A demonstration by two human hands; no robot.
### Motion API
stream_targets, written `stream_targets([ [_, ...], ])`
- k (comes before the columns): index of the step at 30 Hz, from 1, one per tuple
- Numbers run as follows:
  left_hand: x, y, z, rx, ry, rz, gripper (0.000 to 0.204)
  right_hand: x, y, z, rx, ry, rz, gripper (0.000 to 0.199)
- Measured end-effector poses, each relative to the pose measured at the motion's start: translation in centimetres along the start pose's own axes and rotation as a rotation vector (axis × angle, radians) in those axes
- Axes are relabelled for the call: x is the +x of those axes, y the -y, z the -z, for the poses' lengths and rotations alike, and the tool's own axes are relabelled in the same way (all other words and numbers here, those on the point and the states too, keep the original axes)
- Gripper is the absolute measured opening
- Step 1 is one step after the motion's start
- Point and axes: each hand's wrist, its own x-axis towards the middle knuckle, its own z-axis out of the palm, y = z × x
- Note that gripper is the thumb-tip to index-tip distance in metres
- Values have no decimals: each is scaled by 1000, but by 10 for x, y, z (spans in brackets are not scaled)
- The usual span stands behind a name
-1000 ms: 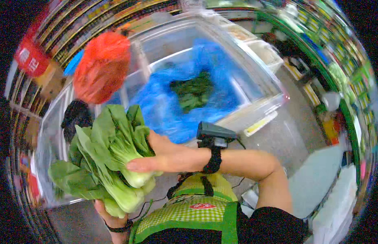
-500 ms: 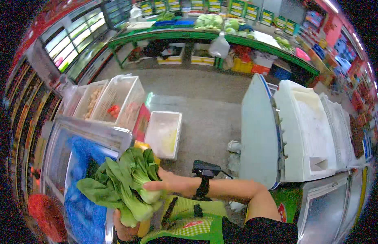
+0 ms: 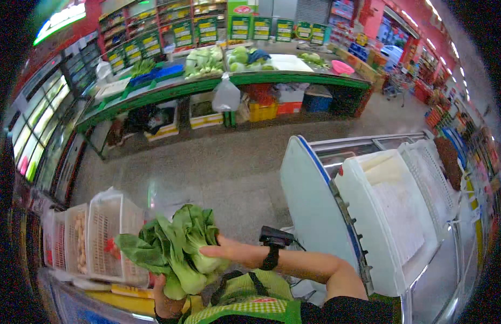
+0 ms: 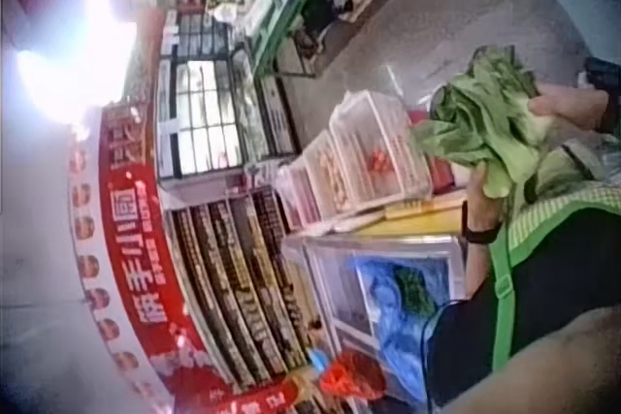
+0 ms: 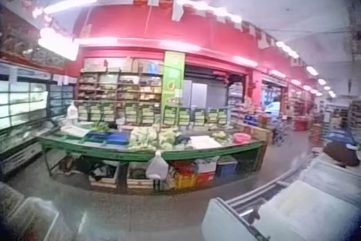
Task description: The recorder takes bok choy from a refrigerator, washes them in a bowl, and places them on a produce shelf.
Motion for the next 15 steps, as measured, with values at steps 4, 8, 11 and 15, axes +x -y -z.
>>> stream_targets([
  [4, 113, -28, -11, 410, 139, 45, 59, 18, 43, 62, -21, -193, 74, 78],
  [8, 220, -38, -33, -12, 161, 151, 59, 53, 77, 135, 20, -240, 132, 83],
  [11, 299, -43, -56, 43, 177, 115, 57, 78, 109, 195, 107, -288, 96, 83],
  [15, 383, -65, -83, 45, 16, 154, 54, 116, 165, 263, 122, -360, 136, 77],
])
